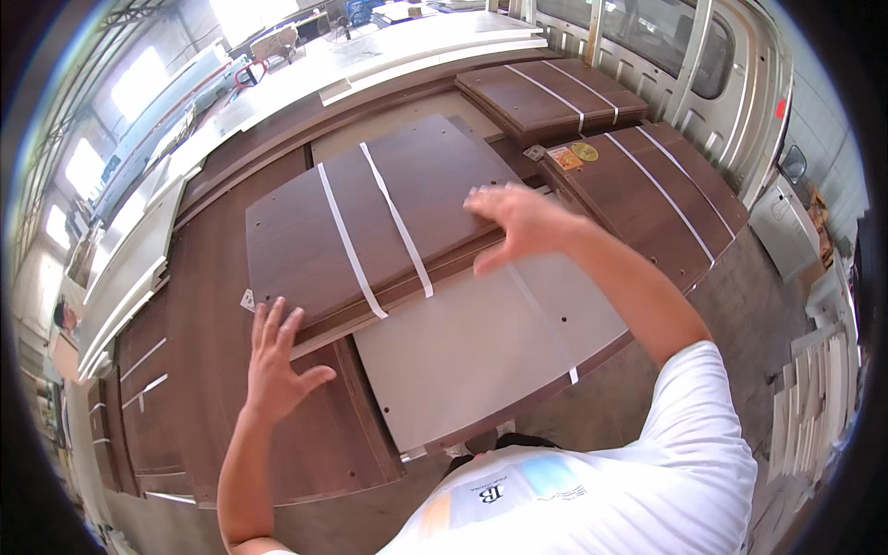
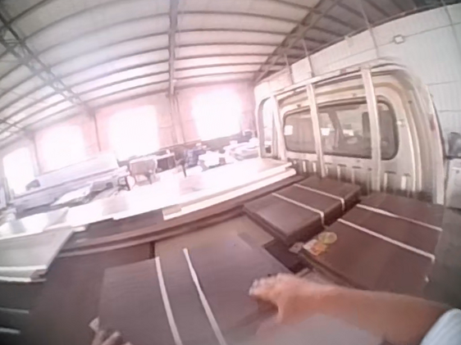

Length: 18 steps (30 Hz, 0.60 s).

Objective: The person loads panels onto a truck bed by picking up wooden boards and bundled panels from stacks on the floor and arranging them on the truck.

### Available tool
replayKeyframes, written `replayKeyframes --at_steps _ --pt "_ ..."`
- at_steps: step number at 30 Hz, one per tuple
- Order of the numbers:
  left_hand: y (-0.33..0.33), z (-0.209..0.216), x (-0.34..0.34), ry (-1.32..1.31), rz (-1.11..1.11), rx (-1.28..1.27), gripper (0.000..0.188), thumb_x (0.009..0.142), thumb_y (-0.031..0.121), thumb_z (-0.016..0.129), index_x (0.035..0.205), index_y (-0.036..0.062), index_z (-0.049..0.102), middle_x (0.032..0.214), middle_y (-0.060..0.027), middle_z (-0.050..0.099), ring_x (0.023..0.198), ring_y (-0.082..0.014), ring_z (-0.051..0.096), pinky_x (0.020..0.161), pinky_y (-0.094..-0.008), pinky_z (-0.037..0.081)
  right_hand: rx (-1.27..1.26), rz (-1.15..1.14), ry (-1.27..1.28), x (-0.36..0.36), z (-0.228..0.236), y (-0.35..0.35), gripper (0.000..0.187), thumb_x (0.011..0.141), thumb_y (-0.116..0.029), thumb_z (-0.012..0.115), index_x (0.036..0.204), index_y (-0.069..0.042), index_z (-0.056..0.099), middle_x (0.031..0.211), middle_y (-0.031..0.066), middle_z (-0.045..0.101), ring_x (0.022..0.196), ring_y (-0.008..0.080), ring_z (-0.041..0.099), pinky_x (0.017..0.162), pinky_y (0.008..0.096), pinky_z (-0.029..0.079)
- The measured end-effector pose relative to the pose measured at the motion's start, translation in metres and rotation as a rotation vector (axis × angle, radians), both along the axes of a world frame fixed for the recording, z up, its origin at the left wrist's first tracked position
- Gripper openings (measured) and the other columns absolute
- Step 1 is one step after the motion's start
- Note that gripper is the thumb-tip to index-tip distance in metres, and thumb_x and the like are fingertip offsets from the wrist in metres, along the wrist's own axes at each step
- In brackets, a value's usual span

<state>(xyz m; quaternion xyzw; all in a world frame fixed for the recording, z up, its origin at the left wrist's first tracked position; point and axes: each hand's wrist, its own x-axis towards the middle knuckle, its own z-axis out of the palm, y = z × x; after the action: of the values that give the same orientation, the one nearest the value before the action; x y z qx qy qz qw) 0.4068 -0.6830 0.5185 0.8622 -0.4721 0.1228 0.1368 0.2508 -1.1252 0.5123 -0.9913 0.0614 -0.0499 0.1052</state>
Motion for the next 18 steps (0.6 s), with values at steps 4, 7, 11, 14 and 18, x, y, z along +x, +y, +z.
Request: replayKeyframes --at_steps 4,7,11,14,18 --pt "-0.022 -0.031 0.033 -0.23 0.049 -0.016 0.089 0.067 0.052 0.084 0.142 0.0113 0.059 0.152 -0.0122 0.052 0.141 -0.0391 0.044 0.114 -0.0514 0.042 -0.335 0.138 -0.174 0.011 -0.033 0.005 0.112 0.071 -0.067 0.08 0.156 -0.007 0.039 0.162 0.0161 0.038 0.152 0.0291 0.034 0.126 0.046 0.025" --pt "-0.054 -0.036 0.05 -0.274 0.076 -0.022 0.084 0.066 0.049 0.085 0.139 0.0154 0.062 0.149 -0.0081 0.055 0.137 -0.0372 0.048 0.11 -0.0489 0.047 -0.366 0.087 -0.158 0.035 -0.031 -0.016 0.108 0.07 -0.064 0.083 0.154 -0.009 0.042 0.161 0.0138 0.04 0.15 0.0289 0.036 0.125 0.0447 0.029" --pt "-0.101 -0.036 0.079 -0.283 0.046 -0.044 0.082 0.068 0.049 0.085 0.141 0.0198 0.061 0.149 -0.0046 0.056 0.138 -0.0344 0.049 0.11 -0.0467 0.047 -0.357 0.054 -0.225 0.064 -0.037 -0.069 0.107 0.07 -0.065 0.082 0.154 -0.011 0.043 0.16 0.0106 0.043 0.149 0.0263 0.038 0.123 0.0427 0.032" --pt "-0.132 -0.043 0.132 -0.272 0.011 -0.082 0.079 0.072 0.05 0.083 0.142 0.0222 0.06 0.15 -0.0032 0.055 0.14 -0.0332 0.048 0.111 -0.0461 0.047 -0.362 -0.034 -0.246 0.091 -0.042 -0.092 0.107 0.07 -0.066 0.081 0.155 -0.015 0.043 0.16 0.007 0.044 0.148 0.0239 0.04 0.122 0.0409 0.034" --pt "-0.16 -0.056 0.179 -0.28 0.04 -0.087 0.076 0.075 0.053 0.081 0.143 0.0252 0.059 0.151 -0.002 0.054 0.14 -0.032 0.048 0.11 -0.0455 0.048 -0.359 -0.164 -0.211 0.127 -0.049 -0.117 0.102 0.069 -0.065 0.082 0.152 -0.015 0.048 0.16 0.0056 0.044 0.147 0.0221 0.041 0.121 0.0368 0.036"
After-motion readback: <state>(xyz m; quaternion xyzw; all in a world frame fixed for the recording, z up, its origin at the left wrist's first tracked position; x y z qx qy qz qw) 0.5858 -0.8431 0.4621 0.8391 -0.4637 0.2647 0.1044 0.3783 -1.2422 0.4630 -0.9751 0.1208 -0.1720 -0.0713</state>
